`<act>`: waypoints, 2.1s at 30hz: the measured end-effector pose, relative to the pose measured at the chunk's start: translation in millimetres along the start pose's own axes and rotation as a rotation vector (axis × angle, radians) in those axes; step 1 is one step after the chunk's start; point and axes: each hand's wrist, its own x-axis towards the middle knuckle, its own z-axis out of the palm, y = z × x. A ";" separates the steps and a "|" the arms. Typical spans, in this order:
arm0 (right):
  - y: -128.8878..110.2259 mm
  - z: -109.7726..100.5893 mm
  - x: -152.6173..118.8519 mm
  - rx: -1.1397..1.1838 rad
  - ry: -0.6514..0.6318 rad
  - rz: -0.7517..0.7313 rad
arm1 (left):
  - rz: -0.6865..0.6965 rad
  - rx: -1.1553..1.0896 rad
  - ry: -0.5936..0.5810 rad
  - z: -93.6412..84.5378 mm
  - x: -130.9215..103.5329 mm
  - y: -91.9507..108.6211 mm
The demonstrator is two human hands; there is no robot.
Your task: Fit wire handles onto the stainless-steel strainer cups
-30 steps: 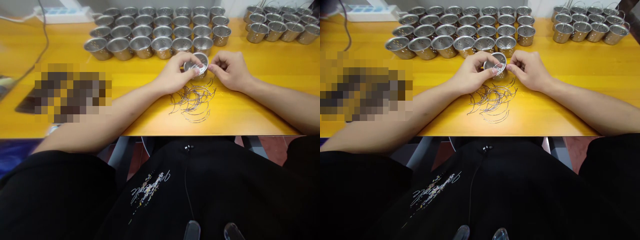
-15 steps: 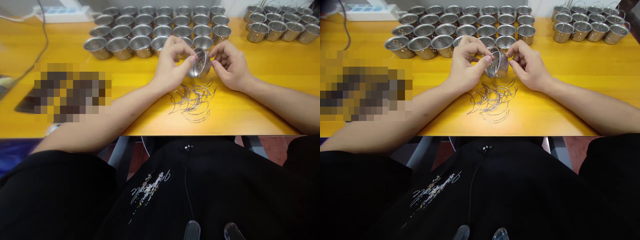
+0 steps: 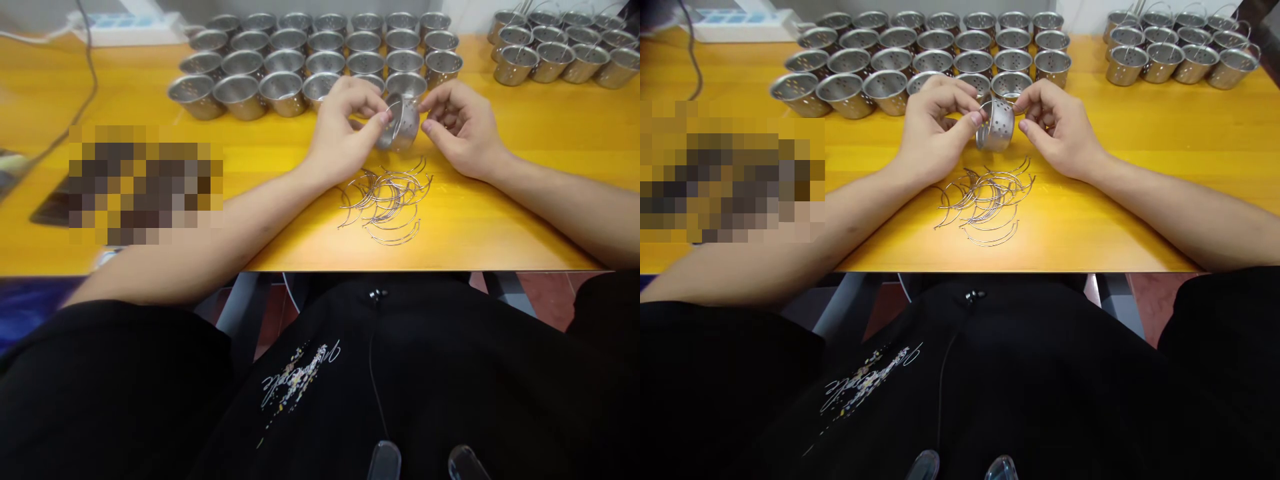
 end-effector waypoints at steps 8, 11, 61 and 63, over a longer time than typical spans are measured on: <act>6.0 -2.0 1.5 -0.020 -0.034 -0.021 | -0.151 -0.097 -0.094 5.9 0.5 6.0; 10.2 -1.4 3.0 -0.009 -0.024 -0.025 | -0.201 -0.114 -0.101 8.3 0.9 6.7; -13.5 0.1 -4.0 0.024 -0.119 0.130 | -0.259 -0.139 -0.210 5.6 -3.8 9.3; -18.3 0.2 -4.7 0.016 -0.113 0.130 | -0.233 -0.166 -0.189 6.1 -4.3 13.0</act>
